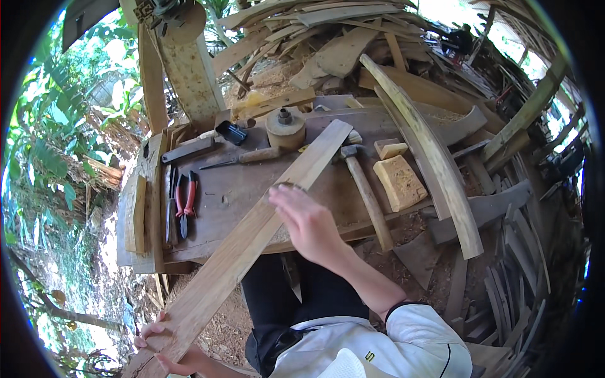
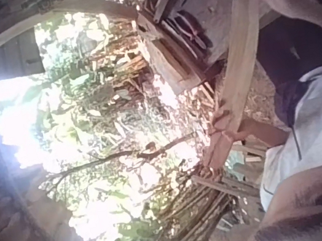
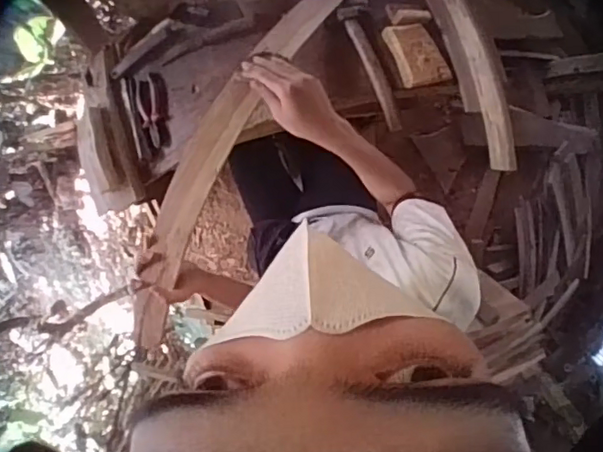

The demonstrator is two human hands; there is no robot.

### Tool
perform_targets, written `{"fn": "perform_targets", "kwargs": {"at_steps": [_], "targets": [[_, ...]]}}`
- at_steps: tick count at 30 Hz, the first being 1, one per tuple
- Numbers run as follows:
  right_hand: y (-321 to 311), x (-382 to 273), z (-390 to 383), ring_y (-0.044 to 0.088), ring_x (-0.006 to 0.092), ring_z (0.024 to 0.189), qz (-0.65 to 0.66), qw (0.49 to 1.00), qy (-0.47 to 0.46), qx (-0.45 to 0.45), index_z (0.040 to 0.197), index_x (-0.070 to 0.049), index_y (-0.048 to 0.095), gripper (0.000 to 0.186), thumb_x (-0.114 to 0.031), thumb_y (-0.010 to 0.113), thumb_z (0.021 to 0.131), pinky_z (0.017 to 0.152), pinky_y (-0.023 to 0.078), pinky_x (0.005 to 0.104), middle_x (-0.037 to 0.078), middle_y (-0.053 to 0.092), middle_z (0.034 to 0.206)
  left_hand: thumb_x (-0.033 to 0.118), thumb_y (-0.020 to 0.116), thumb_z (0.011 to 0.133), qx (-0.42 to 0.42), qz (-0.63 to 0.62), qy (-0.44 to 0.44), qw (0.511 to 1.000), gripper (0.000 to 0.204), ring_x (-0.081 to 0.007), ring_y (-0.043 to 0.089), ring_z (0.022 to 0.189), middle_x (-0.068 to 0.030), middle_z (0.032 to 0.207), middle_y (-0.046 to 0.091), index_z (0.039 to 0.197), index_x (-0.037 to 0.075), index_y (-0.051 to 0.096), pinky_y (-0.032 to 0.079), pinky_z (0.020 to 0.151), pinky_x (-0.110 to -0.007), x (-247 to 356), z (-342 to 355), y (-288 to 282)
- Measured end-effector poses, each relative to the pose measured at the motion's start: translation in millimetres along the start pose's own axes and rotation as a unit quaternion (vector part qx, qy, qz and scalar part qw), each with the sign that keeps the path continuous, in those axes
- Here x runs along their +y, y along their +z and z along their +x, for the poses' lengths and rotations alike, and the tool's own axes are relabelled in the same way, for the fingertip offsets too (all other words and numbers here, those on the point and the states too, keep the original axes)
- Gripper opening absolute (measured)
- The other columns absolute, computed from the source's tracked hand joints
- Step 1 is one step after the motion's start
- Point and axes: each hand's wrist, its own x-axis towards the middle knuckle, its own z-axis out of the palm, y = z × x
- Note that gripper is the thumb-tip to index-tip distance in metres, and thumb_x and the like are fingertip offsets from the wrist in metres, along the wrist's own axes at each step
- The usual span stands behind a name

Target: The person hammers a nail into a wooden plank, then uses a brush to sweep the surface and a sanding disc to smooth the plank. The plank is held and turned during the process.

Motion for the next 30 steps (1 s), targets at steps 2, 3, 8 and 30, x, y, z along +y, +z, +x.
{"fn": "perform_targets", "kwargs": {"at_steps": [2, 3, 8, 30], "targets": [[-2, 0, -2, 0.071, 0.0402, 0.119, 0.024, 0.999, -0.025, -0.016, 0.124, 0.002, 0.072, 0.025, -0.012, 0.064, 0.105, 0.103, 0.059, 0.0458, 0.025, 0.073, 0.128, 0.039, 0.059, 0.092, 0.006, 0.001, -0.004, 1.000, 0.042, -0.0272, 0.058, 0.106, -0.0121, 0.106, 0.057, 0.125, 0.017, 0.044, 0.040, 0.117, -0.064, 4, 1, -2], [-6, 11, 2, 0.071, 0.0395, 0.121, 0.024, 0.999, 0.029, 0.001, 0.125, 0.002, 0.072, 0.025, -0.012, 0.064, 0.105, 0.105, 0.058, 0.0459, 0.025, 0.073, 0.129, 0.038, 0.059, 0.092, -0.004, 0.021, 0.009, 1.000, 0.042, -0.0277, 0.058, 0.106, -0.0120, 0.106, 0.057, 0.125, 0.017, 0.044, 0.040, 0.117, -0.064, 3, 2, -3], [1, 14, -2, 0.071, 0.0388, 0.122, -0.017, 1.000, 0.021, 0.013, 0.126, 0.002, 0.072, 0.025, -0.011, 0.063, 0.106, 0.106, 0.058, 0.0458, 0.023, 0.073, 0.130, 0.035, 0.057, 0.089, 0.004, 0.050, 0.018, 0.999, 0.044, -0.0302, 0.058, 0.106, -0.0119, 0.106, 0.058, 0.127, 0.016, 0.042, 0.038, 0.119, -0.063, 4, -3, 4], [19, 61, 24, 0.071, 0.0404, 0.112, -0.175, 0.984, 0.026, -0.007, 0.121, 0.003, 0.068, 0.026, -0.014, 0.052, 0.109, 0.096, 0.060, 0.0484, 0.026, 0.073, 0.114, 0.038, 0.052, 0.092, -0.003, 0.003, 0.020, 1.000, 0.042, -0.0394, 0.057, 0.120, -0.0131, 0.109, 0.058, 0.127, 0.016, 0.045, 0.028, 0.125, -0.065, -4, 16, -47]]}}
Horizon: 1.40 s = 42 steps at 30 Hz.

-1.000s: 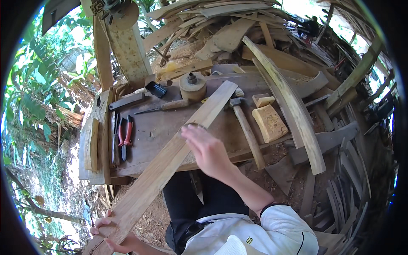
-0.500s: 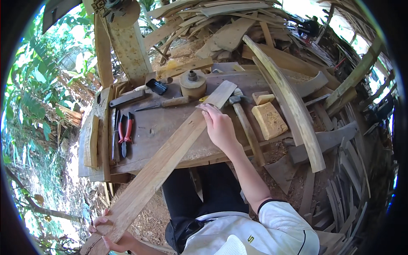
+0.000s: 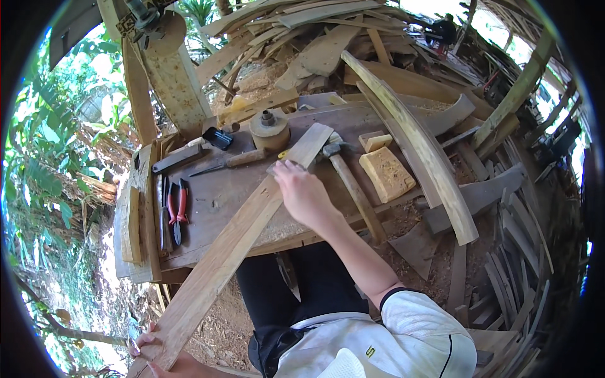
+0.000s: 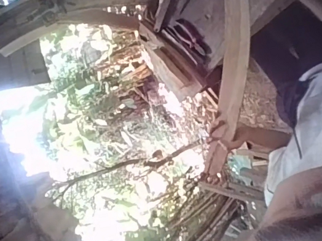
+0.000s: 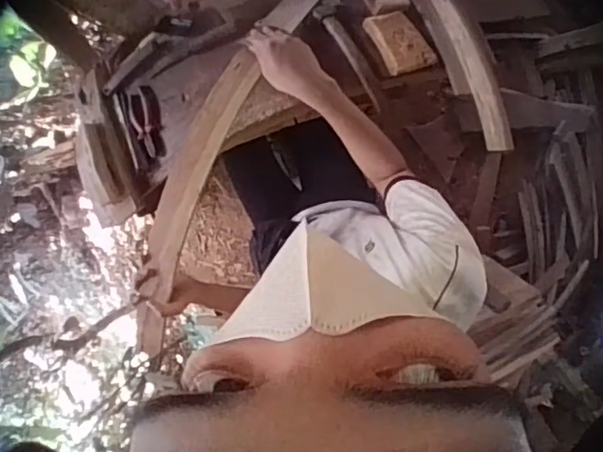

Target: The person hammers a nail into a wooden plank, then uses a brush to sweep the surface and a sanding disc to smooth the plank. The plank is held and turned during the process.

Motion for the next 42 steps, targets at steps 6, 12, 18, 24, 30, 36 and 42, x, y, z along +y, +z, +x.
{"fn": "perform_targets", "kwargs": {"at_steps": [6, 12, 18, 24, 30, 36, 42], "targets": [[-6, 19, 34, 0.073, 0.0400, 0.110, -0.064, 0.985, 0.137, -0.088, 0.123, 0.004, 0.067, 0.027, -0.014, 0.053, 0.108, 0.093, 0.060, 0.0506, 0.026, 0.073, 0.115, 0.038, 0.052, 0.092, 0.011, -0.002, -0.024, 1.000, 0.042, -0.0395, 0.057, 0.120, -0.0110, 0.109, 0.057, 0.127, 0.017, 0.046, 0.027, 0.126, -0.067, 0, -8, 12], [-5, 54, 50, 0.073, 0.0406, 0.110, -0.048, 0.972, 0.166, -0.159, 0.123, 0.005, 0.070, 0.030, -0.014, 0.053, 0.107, 0.095, 0.060, 0.0513, 0.029, 0.074, 0.114, 0.038, 0.052, 0.092, -0.006, -0.006, -0.012, 1.000, 0.042, -0.0385, 0.057, 0.119, -0.0110, 0.107, 0.056, 0.128, 0.017, 0.046, 0.028, 0.127, -0.066, -4, -11, -1], [27, 42, 44, 0.072, 0.0386, 0.118, -0.171, 0.978, 0.035, -0.114, 0.114, 0.006, 0.072, 0.025, -0.008, 0.059, 0.098, 0.102, 0.058, 0.0459, 0.027, 0.074, 0.121, 0.039, 0.050, 0.092, 0.020, 0.021, -0.003, 1.000, 0.041, -0.0345, 0.058, 0.117, -0.0114, 0.106, 0.055, 0.127, 0.017, 0.046, 0.032, 0.125, -0.065, 8, -12, -3], [25, 75, 69, 0.074, 0.0411, 0.107, -0.101, 0.976, 0.151, -0.121, 0.102, 0.004, 0.075, 0.021, -0.009, 0.059, 0.100, 0.094, 0.060, 0.0488, 0.028, 0.076, 0.109, 0.038, 0.051, 0.092, 0.020, 0.029, 0.006, 0.999, 0.041, -0.0341, 0.058, 0.117, -0.0125, 0.106, 0.056, 0.126, 0.016, 0.046, 0.032, 0.125, -0.065, 2, -17, 4], [6, 99, 96, 0.076, 0.0396, 0.105, -0.127, 0.950, 0.233, -0.165, 0.110, 0.004, 0.076, 0.025, -0.013, 0.060, 0.101, 0.094, 0.059, 0.0477, 0.028, 0.076, 0.113, 0.036, 0.050, 0.092, -0.007, -0.004, 0.014, 1.000, 0.039, -0.0377, 0.057, 0.121, -0.0131, 0.110, 0.057, 0.124, 0.015, 0.046, 0.031, 0.125, -0.065, -3, -15, -10], [15, 113, 79, 0.075, 0.0418, 0.111, -0.146, 0.955, 0.221, -0.136, 0.111, -0.003, 0.079, 0.025, -0.011, 0.059, 0.098, 0.096, 0.061, 0.0501, 0.027, 0.075, 0.119, 0.035, 0.070, 0.084, 0.075, -0.234, 0.002, 0.969, 0.049, -0.0425, 0.068, 0.099, -0.0223, 0.108, 0.069, 0.121, 0.003, 0.066, 0.053, 0.101, -0.069, -2, -16, 17], [3, 109, 100, 0.076, 0.0395, 0.107, -0.133, 0.943, 0.286, -0.102, 0.107, 0.005, 0.077, 0.023, -0.009, 0.064, 0.095, 0.092, 0.063, 0.0472, 0.027, 0.076, 0.113, 0.031, 0.065, 0.084, 0.132, -0.155, 0.032, 0.979, 0.042, -0.0402, 0.066, 0.093, -0.0225, 0.098, 0.064, 0.112, -0.001, 0.069, 0.057, 0.093, -0.067, -9, -18, 32]]}}
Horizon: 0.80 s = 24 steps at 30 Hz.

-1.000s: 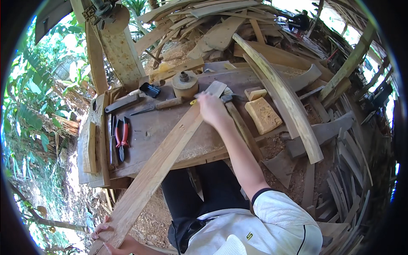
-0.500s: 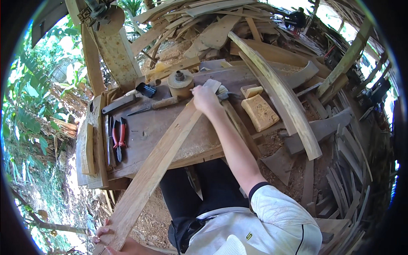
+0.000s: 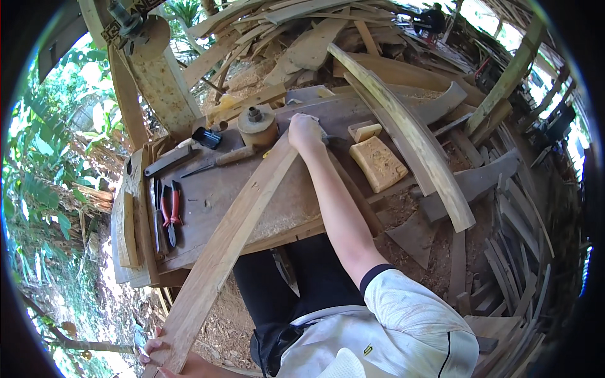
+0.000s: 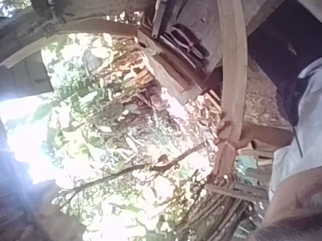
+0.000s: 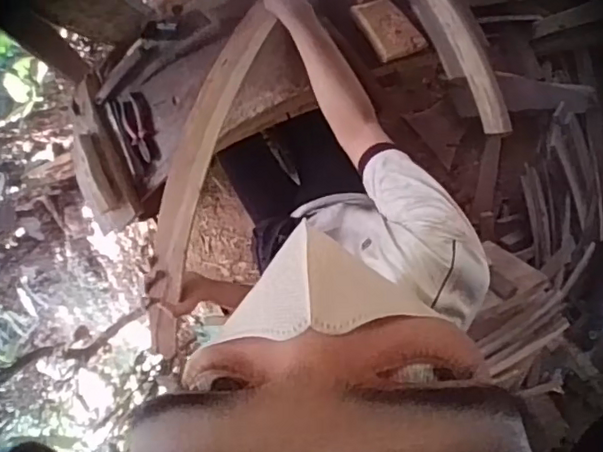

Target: The person hammers a nail into a wooden plank, then uses a brush to sweep the surface and a sanding disc to smooth the plank. The plank is held and turned during the process.

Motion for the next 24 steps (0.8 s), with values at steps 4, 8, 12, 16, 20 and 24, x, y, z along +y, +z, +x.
{"fn": "perform_targets", "kwargs": {"at_steps": [4, 8, 12, 16, 20, 24], "targets": [[4, -23, -34, 0.076, 0.0376, 0.106, -0.035, 0.995, -0.084, -0.035, 0.111, 0.004, 0.074, 0.022, -0.006, 0.061, 0.096, 0.093, 0.062, 0.0456, 0.025, 0.076, 0.112, 0.031, 0.064, 0.084, 0.034, -0.022, 0.015, 0.999, 0.040, -0.0390, 0.064, 0.090, -0.0216, 0.097, 0.063, 0.112, 0.003, 0.067, 0.056, 0.092, -0.069, 12, 7, -8], [-17, -62, -132, 0.069, 0.0356, 0.125, 0.013, 0.980, -0.196, -0.038, 0.125, 0.009, 0.067, 0.031, -0.003, 0.060, 0.098, 0.105, 0.057, 0.0414, 0.027, 0.069, 0.134, 0.032, 0.063, 0.083, -0.003, -0.010, 0.034, 0.999, 0.040, -0.0392, 0.063, 0.088, -0.0211, 0.097, 0.062, 0.114, 0.006, 0.067, 0.055, 0.092, -0.072, 11, 2, -5], [-20, -72, -201, 0.064, 0.0400, 0.133, 0.145, 0.925, -0.351, 0.012, 0.130, 0.011, 0.064, 0.034, 0.003, 0.054, 0.098, 0.111, 0.055, 0.0434, 0.030, 0.064, 0.142, 0.032, 0.062, 0.083, -0.040, 0.014, 0.028, 0.999, 0.042, -0.0398, 0.063, 0.090, -0.0211, 0.098, 0.062, 0.115, 0.007, 0.067, 0.054, 0.091, -0.072, 7, 5, -17], [-29, -60, -187, 0.060, 0.0394, 0.139, 0.191, 0.934, -0.300, -0.016, 0.134, 0.009, 0.064, 0.039, 0.004, 0.054, 0.098, 0.116, 0.052, 0.0432, 0.029, 0.064, 0.144, 0.031, 0.060, 0.086, -0.040, 0.126, 0.027, 0.991, 0.042, -0.0407, 0.063, 0.090, -0.0211, 0.098, 0.062, 0.117, 0.005, 0.066, 0.055, 0.090, -0.071, 9, -1, -11], [-50, -84, -218, 0.060, 0.0397, 0.139, 0.203, 0.914, -0.345, -0.061, 0.134, 0.009, 0.064, 0.039, 0.003, 0.055, 0.097, 0.117, 0.050, 0.0431, 0.028, 0.065, 0.143, 0.042, 0.060, 0.092, -0.064, 0.114, 0.028, 0.991, 0.046, -0.0396, 0.062, 0.102, -0.0184, 0.102, 0.061, 0.122, 0.007, 0.059, 0.047, 0.103, -0.067, 3, -10, -24], [-44, -96, -272, 0.062, 0.0387, 0.137, 0.281, 0.826, -0.485, -0.053, 0.136, 0.009, 0.065, 0.042, 0.002, 0.058, 0.094, 0.119, 0.049, 0.0433, 0.028, 0.065, 0.143, 0.036, 0.052, 0.094, -0.067, 0.140, -0.063, 0.986, 0.037, -0.0409, 0.053, 0.128, -0.0133, 0.114, 0.057, 0.125, 0.018, 0.046, 0.027, 0.127, -0.066, 0, -12, -27]]}}
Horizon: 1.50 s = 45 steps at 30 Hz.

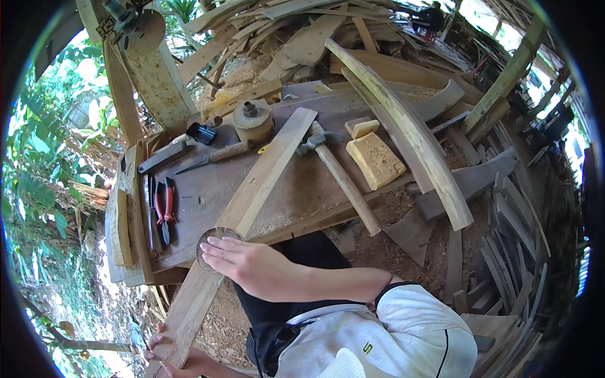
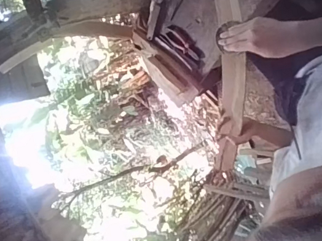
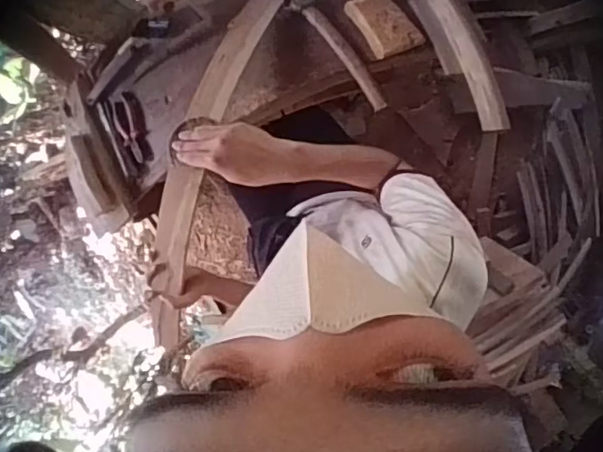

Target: The person hammers a nail into a wooden plank, then uses a brush to sweep the surface and a sanding disc to smooth the plank. The plank is held and turned during the process.

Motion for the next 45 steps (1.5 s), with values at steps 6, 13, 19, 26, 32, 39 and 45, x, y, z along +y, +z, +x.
{"fn": "perform_targets", "kwargs": {"at_steps": [6, 13, 19, 26, 32, 39, 45], "targets": [[-16, 41, 1, 0.065, 0.0367, 0.132, -0.117, 0.983, 0.137, 0.047, 0.135, 0.009, 0.066, 0.044, 0.002, 0.059, 0.092, 0.115, 0.053, 0.0427, 0.026, 0.068, 0.136, 0.034, 0.051, 0.098, -0.046, 0.054, 0.001, 0.998, 0.034, -0.0368, 0.052, 0.131, -0.0138, 0.122, 0.059, 0.128, 0.018, 0.044, 0.026, 0.127, -0.066, -3, -18, 28], [-8, 3, -11, 0.064, 0.0309, 0.136, 0.064, 0.998, -0.017, 0.019, 0.138, 0.006, 0.065, 0.043, -0.002, 0.062, 0.096, 0.117, 0.052, 0.0412, 0.020, 0.068, 0.143, 0.054, 0.052, 0.105, -0.087, 0.125, 0.004, 0.988, 0.054, -0.0343, 0.049, 0.140, -0.0207, 0.140, 0.056, 0.140, 0.015, 0.042, 0.030, 0.126, -0.061, -19, -35, 38], [-4, -19, -11, 0.063, 0.0352, 0.137, -0.074, 0.997, -0.011, -0.021, 0.141, 0.009, 0.061, 0.050, -0.004, 0.063, 0.093, 0.119, 0.049, 0.0409, 0.023, 0.065, 0.146, 0.078, 0.050, 0.099, -0.119, 0.048, -0.028, 0.991, 0.090, -0.0424, 0.052, 0.139, -0.0328, 0.151, 0.047, 0.157, 0.011, 0.032, 0.039, 0.121, -0.060, -26, -47, 64], [32, -65, -14, 0.058, 0.0303, 0.143, 0.116, 0.989, -0.087, -0.037, 0.142, 0.005, 0.062, 0.048, -0.009, 0.062, 0.097, 0.123, 0.045, 0.0407, 0.020, 0.062, 0.151, 0.096, 0.044, 0.086, -0.112, -0.097, -0.114, 0.982, 0.128, -0.0454, 0.038, 0.153, -0.0370, 0.165, 0.030, 0.168, 0.001, 0.016, 0.032, 0.126, -0.058, -13, -50, 64], [9, -32, -14, 0.060, 0.0275, 0.142, 0.049, 0.996, -0.049, -0.052, 0.139, 0.003, 0.065, 0.043, -0.011, 0.061, 0.098, 0.122, 0.047, 0.0402, 0.019, 0.064, 0.149, 0.100, 0.043, 0.082, -0.143, -0.087, -0.144, 0.975, 0.139, -0.0512, 0.041, 0.151, -0.0433, 0.167, 0.023, 0.168, -0.006, 0.014, 0.035, 0.125, -0.061, -9, -52, 98], [25, -60, -26, 0.062, 0.0267, 0.140, 0.177, 0.978, -0.103, -0.030, 0.136, 0.002, 0.066, 0.039, -0.013, 0.059, 0.101, 0.121, 0.049, 0.0407, 0.019, 0.066, 0.146, 0.090, 0.069, 0.078, -0.173, -0.206, -0.246, 0.931, 0.147, -0.0331, 0.048, 0.148, -0.0266, 0.163, 0.042, 0.169, -0.005, 0.002, 0.043, 0.121, -0.047, -20, -62, 31], [-8, -10, -24, 0.062, 0.0305, 0.139, 0.119, 0.992, -0.011, -0.027, 0.137, 0.004, 0.067, 0.042, -0.006, 0.063, 0.096, 0.121, 0.047, 0.0403, 0.018, 0.066, 0.146, 0.087, 0.069, 0.080, -0.256, 0.027, -0.226, 0.939, 0.148, -0.0356, 0.077, 0.103, -0.0285, 0.149, 0.056, 0.169, -0.006, -0.004, 0.068, 0.080, -0.040, 17, -54, 76]]}}
